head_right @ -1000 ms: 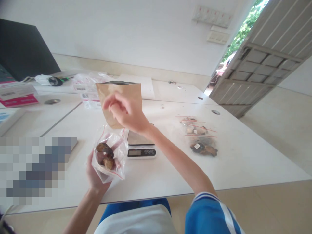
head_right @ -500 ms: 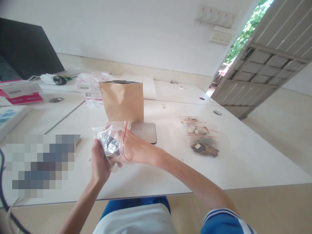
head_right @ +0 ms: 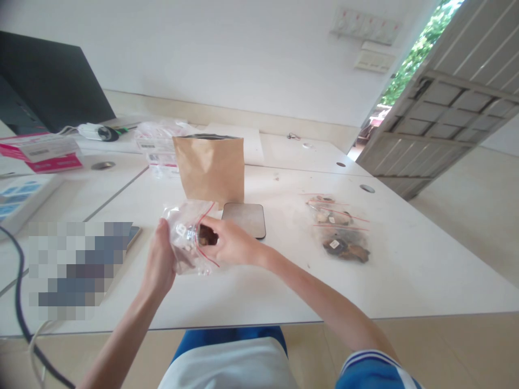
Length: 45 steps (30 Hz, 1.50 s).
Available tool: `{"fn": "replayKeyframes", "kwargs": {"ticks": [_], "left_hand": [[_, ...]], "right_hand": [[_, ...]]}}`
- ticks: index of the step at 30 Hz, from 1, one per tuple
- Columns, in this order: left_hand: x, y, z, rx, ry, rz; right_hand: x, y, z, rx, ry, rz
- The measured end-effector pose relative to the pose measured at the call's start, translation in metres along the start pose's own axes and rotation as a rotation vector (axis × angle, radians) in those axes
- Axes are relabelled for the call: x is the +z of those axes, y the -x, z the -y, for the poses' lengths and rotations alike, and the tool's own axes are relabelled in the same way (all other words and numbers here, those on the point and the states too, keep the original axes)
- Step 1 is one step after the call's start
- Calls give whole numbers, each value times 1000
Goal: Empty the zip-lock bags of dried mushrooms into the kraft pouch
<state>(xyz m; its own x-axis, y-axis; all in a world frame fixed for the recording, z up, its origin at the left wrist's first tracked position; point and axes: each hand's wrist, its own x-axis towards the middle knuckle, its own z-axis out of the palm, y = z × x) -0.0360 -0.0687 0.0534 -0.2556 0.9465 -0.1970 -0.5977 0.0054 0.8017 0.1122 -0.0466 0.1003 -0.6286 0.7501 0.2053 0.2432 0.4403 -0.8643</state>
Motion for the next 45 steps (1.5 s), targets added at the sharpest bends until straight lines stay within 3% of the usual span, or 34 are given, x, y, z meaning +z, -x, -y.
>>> {"fn": "replayKeyframes", "kwargs": {"ticks": [3, 6, 8, 12, 15, 18, 20, 22, 24, 26, 30, 37, 42, 45], "left_hand": [[-8, -6, -15, 45, -255, -12], [-12, -10, -31, 67, -522, 4], [-12, -14, -37, 146, -699, -22], [-13, -24, -28, 337, -1056, -211], [-14, -29, -18, 580, -1288, -259], [-15, -28, -17, 892, -1466, -209], [-16, -28, -19, 1003, -1578, -21], [-20, -29, -17, 986, -1690, 228], [-25, -33, -8, 903, -1780, 378], [-31, -37, 5, 840, -1831, 409], [-37, -44, 21, 858, -1895, 416], [-28, -44, 1, 795, -2008, 623], [-32, -42, -8, 940, -1985, 581], [-36, -43, -21, 852, -1904, 714]], "right_hand": [[-17, -4, -5, -40, -340, -47], [-42, -20, -4, -53, -438, -185], [-63, -40, -3, -111, -363, -311], [-104, -94, -6, -256, -29, -541], [-122, -127, -13, -339, 222, -634], [-126, -143, -22, -371, 382, -624], [-125, -146, -26, -383, 430, -604], [-124, -147, -27, -394, 450, -597], [-124, -148, -25, -396, 456, -591], [-126, -151, -20, -394, 461, -592], [-129, -162, -12, -381, 545, -555], [-129, -172, -16, -386, 710, -399], [-127, -165, -8, -401, 816, -324], [-124, -164, -4, -383, 893, -273]]}}
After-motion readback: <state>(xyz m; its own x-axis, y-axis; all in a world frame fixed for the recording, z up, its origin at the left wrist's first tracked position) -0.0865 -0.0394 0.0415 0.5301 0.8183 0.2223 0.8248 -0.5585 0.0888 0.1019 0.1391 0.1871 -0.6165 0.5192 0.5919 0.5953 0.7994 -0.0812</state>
